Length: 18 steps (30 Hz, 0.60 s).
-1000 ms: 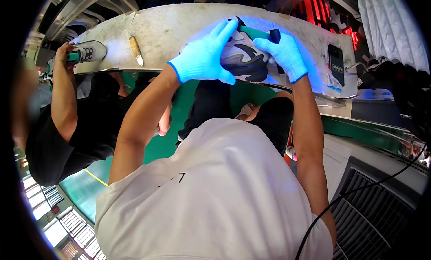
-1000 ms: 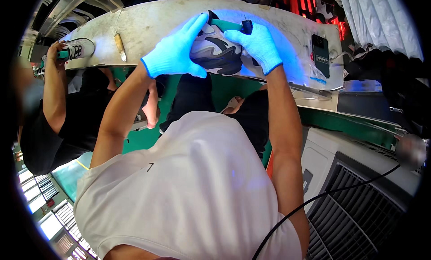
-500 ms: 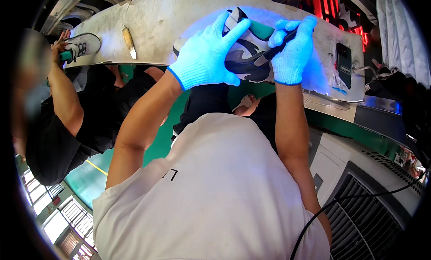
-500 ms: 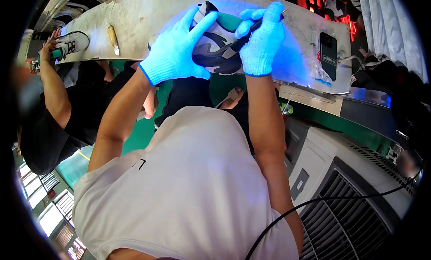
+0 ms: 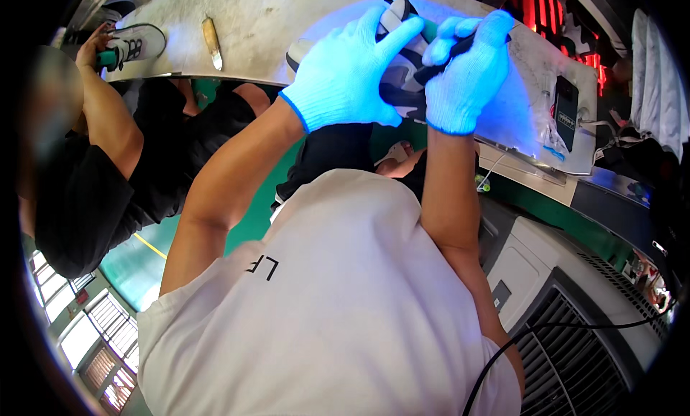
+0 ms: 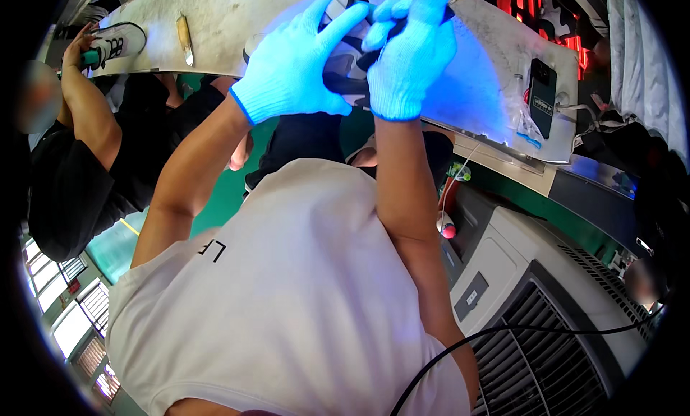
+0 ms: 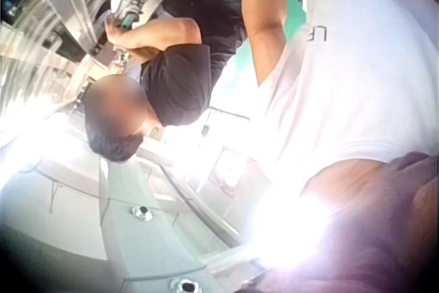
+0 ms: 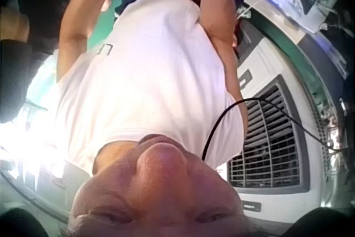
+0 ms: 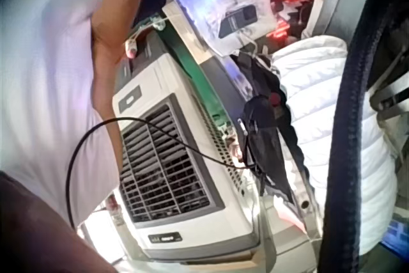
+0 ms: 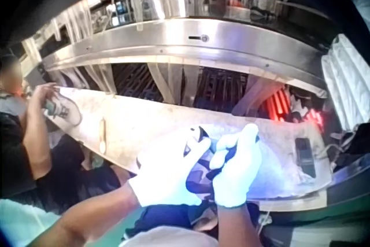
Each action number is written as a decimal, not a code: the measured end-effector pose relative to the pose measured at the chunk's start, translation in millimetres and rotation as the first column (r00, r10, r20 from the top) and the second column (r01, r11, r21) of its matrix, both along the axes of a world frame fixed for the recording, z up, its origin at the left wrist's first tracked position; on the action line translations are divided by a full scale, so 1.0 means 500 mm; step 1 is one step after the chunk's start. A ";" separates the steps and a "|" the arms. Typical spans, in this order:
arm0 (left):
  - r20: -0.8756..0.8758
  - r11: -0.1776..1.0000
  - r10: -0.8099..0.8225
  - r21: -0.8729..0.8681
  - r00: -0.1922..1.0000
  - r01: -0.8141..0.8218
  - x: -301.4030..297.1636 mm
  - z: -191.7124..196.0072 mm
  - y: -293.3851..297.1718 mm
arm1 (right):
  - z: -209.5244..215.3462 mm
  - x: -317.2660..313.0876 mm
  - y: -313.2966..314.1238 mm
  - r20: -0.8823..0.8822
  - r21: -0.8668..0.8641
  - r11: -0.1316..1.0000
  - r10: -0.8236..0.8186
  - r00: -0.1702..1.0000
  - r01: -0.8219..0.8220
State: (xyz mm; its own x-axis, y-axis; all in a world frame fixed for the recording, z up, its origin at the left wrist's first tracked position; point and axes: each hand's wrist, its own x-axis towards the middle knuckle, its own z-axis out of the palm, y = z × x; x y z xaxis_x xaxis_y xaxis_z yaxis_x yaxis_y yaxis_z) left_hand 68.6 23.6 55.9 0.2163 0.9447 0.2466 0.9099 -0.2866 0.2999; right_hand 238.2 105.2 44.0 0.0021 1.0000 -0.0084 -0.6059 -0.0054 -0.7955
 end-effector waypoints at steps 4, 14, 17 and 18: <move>-0.036 1.000 0.021 0.011 0.999 -0.021 0.010 -0.003 -0.004 | -0.014 0.016 0.046 -0.421 -0.112 0.990 0.028 0.907 -0.082; -0.108 0.997 0.079 0.018 0.991 -0.077 0.039 -0.005 -0.012 | -0.056 0.097 0.045 -0.264 0.145 0.961 0.267 0.927 -0.236; -0.041 0.996 0.071 -0.046 0.997 -0.073 0.037 0.008 -0.010 | -0.090 0.116 0.072 -0.365 0.186 0.926 0.375 0.852 -0.328; -0.020 0.993 0.074 -0.086 0.997 -0.076 0.036 0.014 -0.010 | -0.097 0.119 0.076 -0.390 0.201 0.919 0.392 0.833 -0.338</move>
